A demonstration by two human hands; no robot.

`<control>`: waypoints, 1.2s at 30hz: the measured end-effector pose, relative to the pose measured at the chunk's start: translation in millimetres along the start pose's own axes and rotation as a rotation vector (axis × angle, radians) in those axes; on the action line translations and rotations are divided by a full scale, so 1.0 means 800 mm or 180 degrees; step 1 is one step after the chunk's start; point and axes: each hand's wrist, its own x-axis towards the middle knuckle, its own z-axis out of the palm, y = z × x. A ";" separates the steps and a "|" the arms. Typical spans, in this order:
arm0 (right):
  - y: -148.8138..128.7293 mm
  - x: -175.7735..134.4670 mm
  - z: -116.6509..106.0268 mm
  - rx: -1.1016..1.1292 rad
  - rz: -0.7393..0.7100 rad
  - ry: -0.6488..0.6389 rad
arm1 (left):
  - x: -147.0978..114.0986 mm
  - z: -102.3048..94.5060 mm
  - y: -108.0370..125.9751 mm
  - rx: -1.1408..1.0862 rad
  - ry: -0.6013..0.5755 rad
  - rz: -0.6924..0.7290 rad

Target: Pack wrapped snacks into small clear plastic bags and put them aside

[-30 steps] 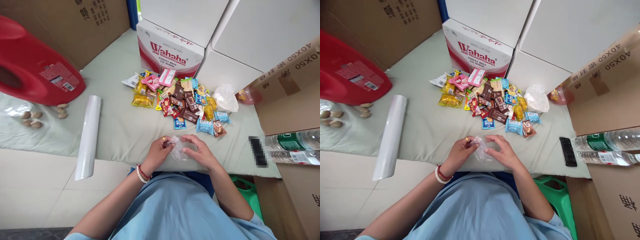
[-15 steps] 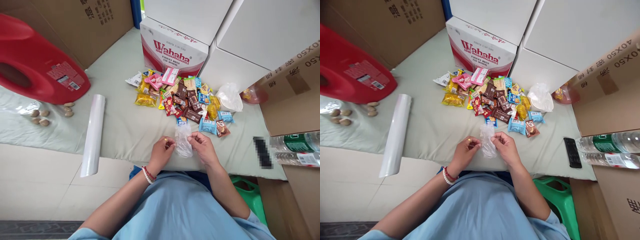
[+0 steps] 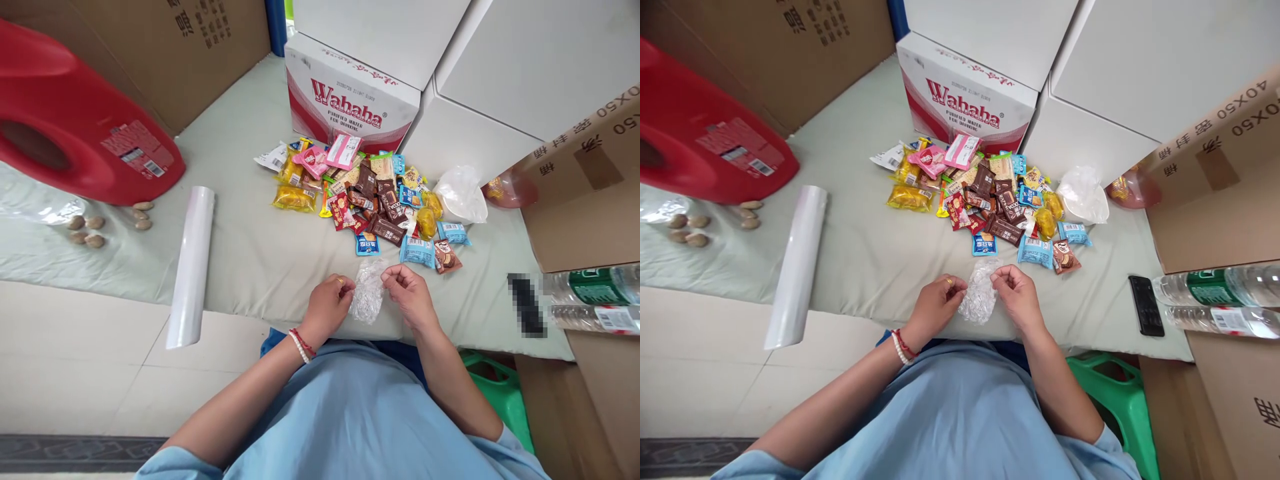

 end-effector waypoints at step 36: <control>0.014 -0.024 0.016 -0.1411 -0.1566 0.0089 | 0.006 -0.013 0.011 -0.1537 0.0799 -0.0548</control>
